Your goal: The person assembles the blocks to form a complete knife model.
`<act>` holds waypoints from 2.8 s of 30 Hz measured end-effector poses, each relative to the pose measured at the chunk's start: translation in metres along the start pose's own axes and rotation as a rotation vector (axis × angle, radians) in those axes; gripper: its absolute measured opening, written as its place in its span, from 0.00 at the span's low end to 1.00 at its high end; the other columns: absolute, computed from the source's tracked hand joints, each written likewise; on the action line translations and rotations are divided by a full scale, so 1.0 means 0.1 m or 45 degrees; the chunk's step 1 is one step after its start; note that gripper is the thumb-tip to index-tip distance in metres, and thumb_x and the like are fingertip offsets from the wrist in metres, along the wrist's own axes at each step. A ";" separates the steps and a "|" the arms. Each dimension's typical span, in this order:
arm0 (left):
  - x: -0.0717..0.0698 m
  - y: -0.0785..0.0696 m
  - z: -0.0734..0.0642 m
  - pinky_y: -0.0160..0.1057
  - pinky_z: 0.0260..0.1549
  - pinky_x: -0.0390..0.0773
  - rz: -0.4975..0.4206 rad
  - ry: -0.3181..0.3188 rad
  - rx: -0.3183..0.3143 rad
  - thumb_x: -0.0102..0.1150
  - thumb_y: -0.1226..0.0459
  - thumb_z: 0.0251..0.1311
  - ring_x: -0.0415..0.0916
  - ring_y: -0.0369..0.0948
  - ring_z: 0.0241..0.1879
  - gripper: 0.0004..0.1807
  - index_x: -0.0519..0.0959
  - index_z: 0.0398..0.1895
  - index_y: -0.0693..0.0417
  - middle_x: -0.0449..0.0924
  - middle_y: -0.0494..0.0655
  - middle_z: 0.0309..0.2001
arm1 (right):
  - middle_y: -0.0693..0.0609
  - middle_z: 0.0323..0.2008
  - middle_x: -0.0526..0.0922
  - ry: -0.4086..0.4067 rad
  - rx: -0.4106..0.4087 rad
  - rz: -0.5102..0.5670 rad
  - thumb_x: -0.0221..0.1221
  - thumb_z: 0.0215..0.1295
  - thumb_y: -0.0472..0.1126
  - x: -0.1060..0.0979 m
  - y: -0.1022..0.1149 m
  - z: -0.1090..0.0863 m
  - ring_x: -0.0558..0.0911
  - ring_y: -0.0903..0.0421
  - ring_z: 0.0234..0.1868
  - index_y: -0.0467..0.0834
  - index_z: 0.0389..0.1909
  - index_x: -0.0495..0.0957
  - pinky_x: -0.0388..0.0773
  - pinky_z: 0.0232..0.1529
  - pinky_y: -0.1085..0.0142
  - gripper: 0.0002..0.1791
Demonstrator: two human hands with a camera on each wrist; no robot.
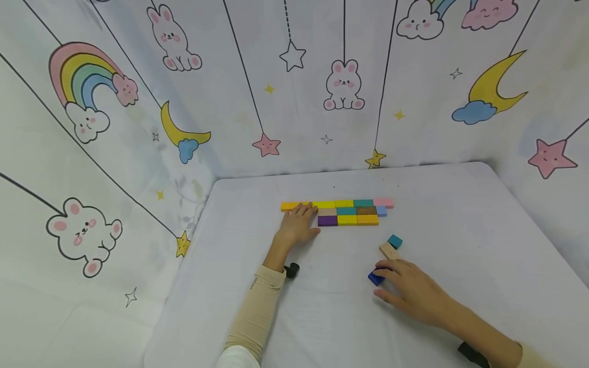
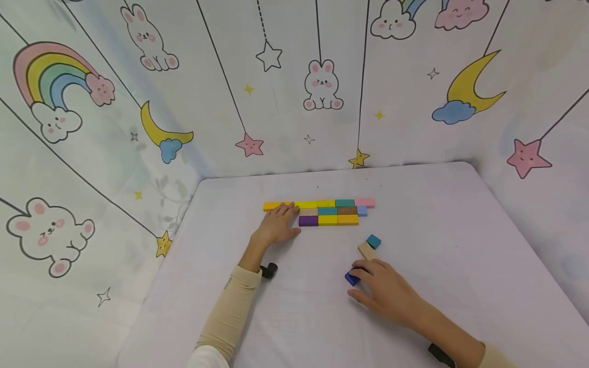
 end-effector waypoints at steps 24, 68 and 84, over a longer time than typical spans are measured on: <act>-0.10 -0.07 -0.09 0.63 0.78 0.51 -0.003 -0.062 0.042 0.57 0.46 0.75 0.45 0.50 0.83 0.39 0.57 0.84 0.45 0.50 0.45 0.84 | 0.52 0.66 0.81 0.099 -0.083 -0.053 0.65 0.70 0.61 -0.01 0.11 0.04 0.78 0.49 0.68 0.48 0.64 0.82 0.61 0.73 0.34 0.29; -0.09 -0.06 -0.10 0.62 0.78 0.50 -0.009 -0.073 0.014 0.58 0.45 0.74 0.46 0.49 0.83 0.40 0.58 0.83 0.42 0.50 0.42 0.84 | 0.45 0.70 0.77 0.113 -0.165 -0.219 0.69 0.63 0.63 0.21 0.37 0.63 0.75 0.42 0.70 0.43 0.71 0.75 0.62 0.71 0.32 0.41; -0.10 -0.06 -0.12 0.63 0.78 0.51 -0.017 -0.076 0.015 0.58 0.45 0.74 0.46 0.49 0.83 0.40 0.58 0.83 0.43 0.51 0.43 0.84 | 0.45 0.72 0.75 0.160 -0.123 -0.232 0.67 0.64 0.66 0.28 0.41 0.78 0.74 0.41 0.72 0.43 0.73 0.74 0.61 0.72 0.31 0.44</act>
Point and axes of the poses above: each hand's wrist, its own z-axis towards the middle knuckle, its own x-axis out of the palm, y = z × x, the point moved 7 cm from there along z, towards the middle knuckle
